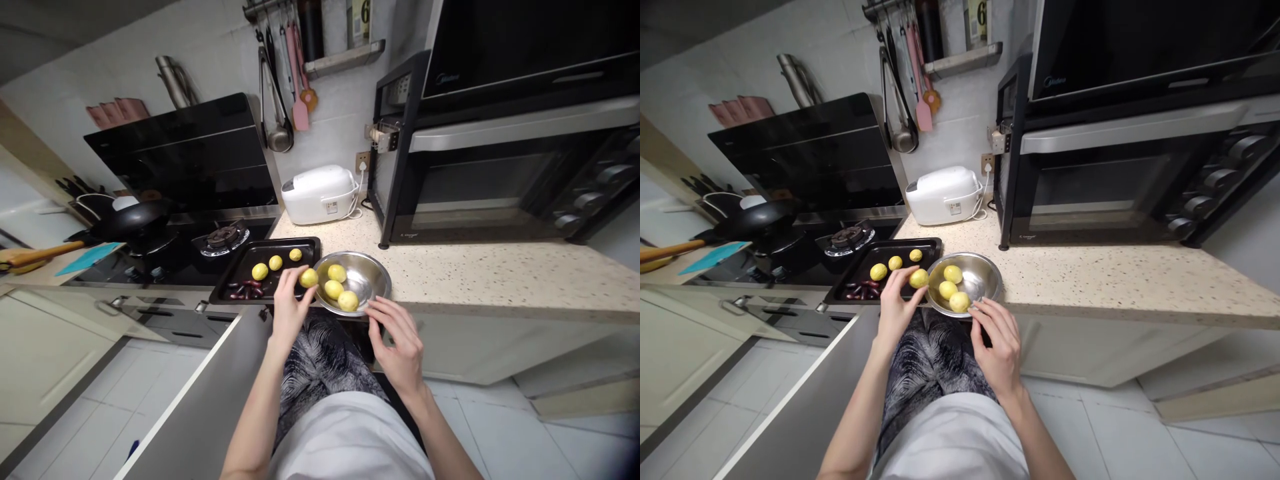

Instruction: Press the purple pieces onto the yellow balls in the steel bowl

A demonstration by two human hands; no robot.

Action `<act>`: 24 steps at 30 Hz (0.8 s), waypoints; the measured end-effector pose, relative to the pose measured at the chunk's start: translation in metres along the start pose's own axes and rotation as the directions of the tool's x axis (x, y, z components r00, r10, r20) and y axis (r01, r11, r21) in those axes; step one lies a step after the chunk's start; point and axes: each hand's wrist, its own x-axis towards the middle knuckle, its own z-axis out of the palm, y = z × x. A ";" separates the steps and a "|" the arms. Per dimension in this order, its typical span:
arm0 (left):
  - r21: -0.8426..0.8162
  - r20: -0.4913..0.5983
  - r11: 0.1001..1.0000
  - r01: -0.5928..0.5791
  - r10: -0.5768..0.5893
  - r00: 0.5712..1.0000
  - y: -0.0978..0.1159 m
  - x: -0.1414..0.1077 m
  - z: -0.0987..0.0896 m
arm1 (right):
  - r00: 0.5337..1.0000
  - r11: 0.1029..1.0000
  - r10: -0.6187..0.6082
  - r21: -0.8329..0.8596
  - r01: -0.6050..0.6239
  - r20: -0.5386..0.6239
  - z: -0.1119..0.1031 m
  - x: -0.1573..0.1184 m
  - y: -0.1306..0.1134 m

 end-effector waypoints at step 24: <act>-0.006 0.104 0.985 -0.172 0.171 0.980 0.040 -0.074 0.027 | 0.925 0.954 0.290 0.006 -0.301 0.246 0.013 0.060 0.021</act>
